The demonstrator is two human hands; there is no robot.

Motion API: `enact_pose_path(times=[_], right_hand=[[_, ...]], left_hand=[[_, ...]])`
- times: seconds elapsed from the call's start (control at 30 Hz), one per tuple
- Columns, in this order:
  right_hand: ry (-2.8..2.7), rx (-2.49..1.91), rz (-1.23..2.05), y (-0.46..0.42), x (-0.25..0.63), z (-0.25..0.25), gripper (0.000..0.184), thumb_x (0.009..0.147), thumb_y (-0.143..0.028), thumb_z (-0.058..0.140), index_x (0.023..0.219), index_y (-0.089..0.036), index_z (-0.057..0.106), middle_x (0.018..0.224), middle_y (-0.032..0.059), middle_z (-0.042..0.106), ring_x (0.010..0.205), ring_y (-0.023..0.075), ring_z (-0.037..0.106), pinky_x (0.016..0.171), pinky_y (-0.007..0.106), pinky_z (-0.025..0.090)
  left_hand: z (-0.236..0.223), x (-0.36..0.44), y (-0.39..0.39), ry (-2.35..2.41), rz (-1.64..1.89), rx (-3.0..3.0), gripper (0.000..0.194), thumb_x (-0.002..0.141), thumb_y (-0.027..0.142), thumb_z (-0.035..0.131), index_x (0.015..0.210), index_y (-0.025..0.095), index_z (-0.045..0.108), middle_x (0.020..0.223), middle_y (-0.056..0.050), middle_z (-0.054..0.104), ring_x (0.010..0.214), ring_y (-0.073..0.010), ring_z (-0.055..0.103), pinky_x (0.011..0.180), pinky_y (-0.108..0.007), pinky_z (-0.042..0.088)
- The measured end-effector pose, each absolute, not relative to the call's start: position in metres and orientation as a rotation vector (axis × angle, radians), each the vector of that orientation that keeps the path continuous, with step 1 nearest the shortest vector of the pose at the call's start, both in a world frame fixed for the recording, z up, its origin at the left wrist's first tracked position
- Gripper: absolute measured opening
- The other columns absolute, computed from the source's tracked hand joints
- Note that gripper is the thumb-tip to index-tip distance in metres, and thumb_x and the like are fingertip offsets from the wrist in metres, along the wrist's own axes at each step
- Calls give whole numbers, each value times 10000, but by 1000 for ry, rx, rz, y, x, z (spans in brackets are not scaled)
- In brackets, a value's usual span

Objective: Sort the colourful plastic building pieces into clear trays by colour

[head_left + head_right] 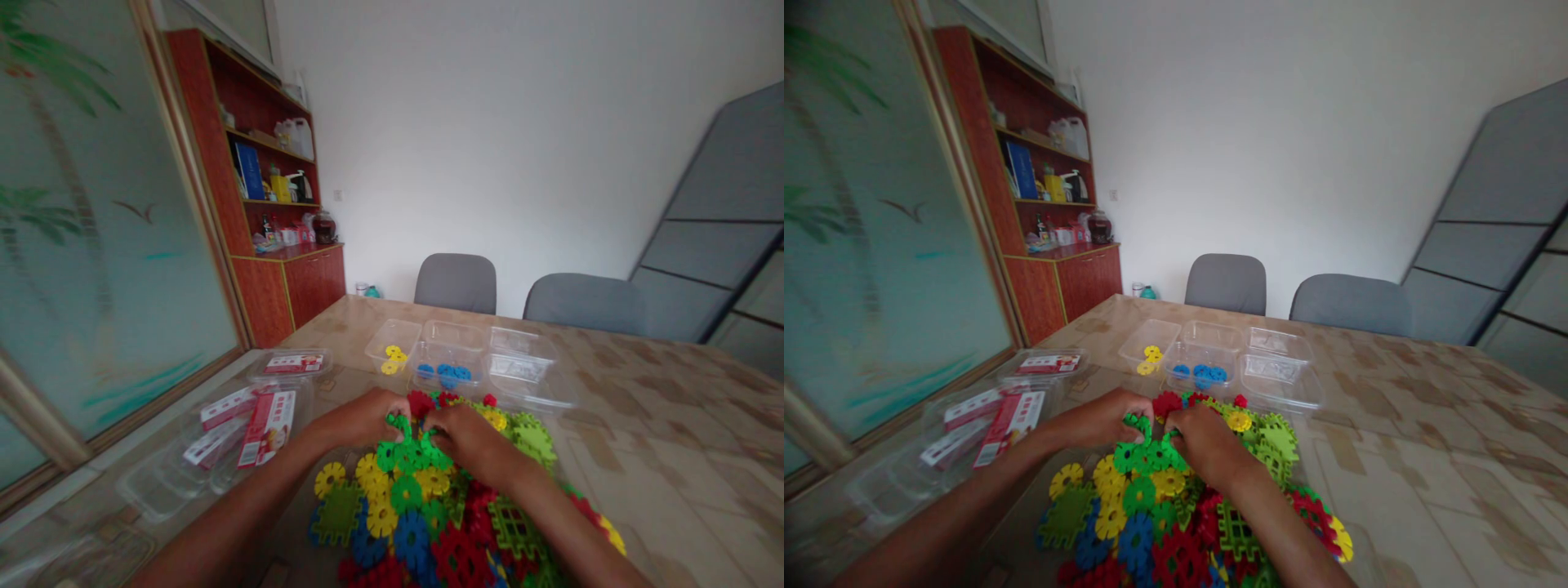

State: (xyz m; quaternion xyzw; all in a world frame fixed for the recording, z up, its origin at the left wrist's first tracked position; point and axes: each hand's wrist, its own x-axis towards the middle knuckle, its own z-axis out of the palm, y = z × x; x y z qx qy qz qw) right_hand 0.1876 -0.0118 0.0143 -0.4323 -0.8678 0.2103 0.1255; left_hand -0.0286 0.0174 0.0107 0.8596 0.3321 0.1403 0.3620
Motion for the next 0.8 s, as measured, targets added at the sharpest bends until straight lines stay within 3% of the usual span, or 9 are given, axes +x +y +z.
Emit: enact_pose_path(times=[0.27, 0.37, 0.5, 0.67, 0.8], right_hand=[[-2642, -1482, 408, -22, 189, 31, 164, 823, -121, 531, 826, -179, 684, 822, 78, 701, 823, 205, 641, 673, 254, 378], [-2663, -1563, 397, -24, 191, 33, 143, 811, -173, 588, 918, -177, 682, 954, 108, 698, 933, 251, 629, 729, 284, 401], [-2659, -1612, 423, -27, 188, 30, 339, 728, -203, 704, 1059, -163, 642, 1107, 135, 648, 1044, 284, 583, 808, 311, 410], [-2637, -1565, 486, -27, 187, 28, 345, 705, -140, 708, 1040, -158, 628, 1065, 109, 658, 1006, 242, 586, 799, 280, 404], [-2628, -1466, 532, -24, 192, 25, 273, 721, -116, 671, 985, -181, 645, 1004, 71, 681, 970, 214, 598, 784, 253, 393]], left_hand=[[6, -26, 16, 879, 289, 2262, 218, 732, 120, 637, 941, 175, 667, 941, -5, 704, 854, -180, 629, 745, -235, 446], [3, -24, 15, 876, 268, 2279, 245, 745, 209, 684, 987, 187, 663, 969, -14, 697, 882, -196, 629, 750, -249, 446], [-5, -23, 16, 856, 231, 2309, 457, 641, 356, 802, 1049, 215, 652, 1041, -23, 677, 941, -227, 611, 783, -275, 432], [-8, -21, 15, 816, 199, 2304, 428, 627, 430, 811, 957, 196, 669, 952, -3, 684, 845, -191, 617, 701, -236, 431], [-2, -19, 13, 781, 186, 2289, 409, 650, 439, 798, 956, 203, 664, 1007, 0, 673, 878, -186, 614, 721, -228, 436]])
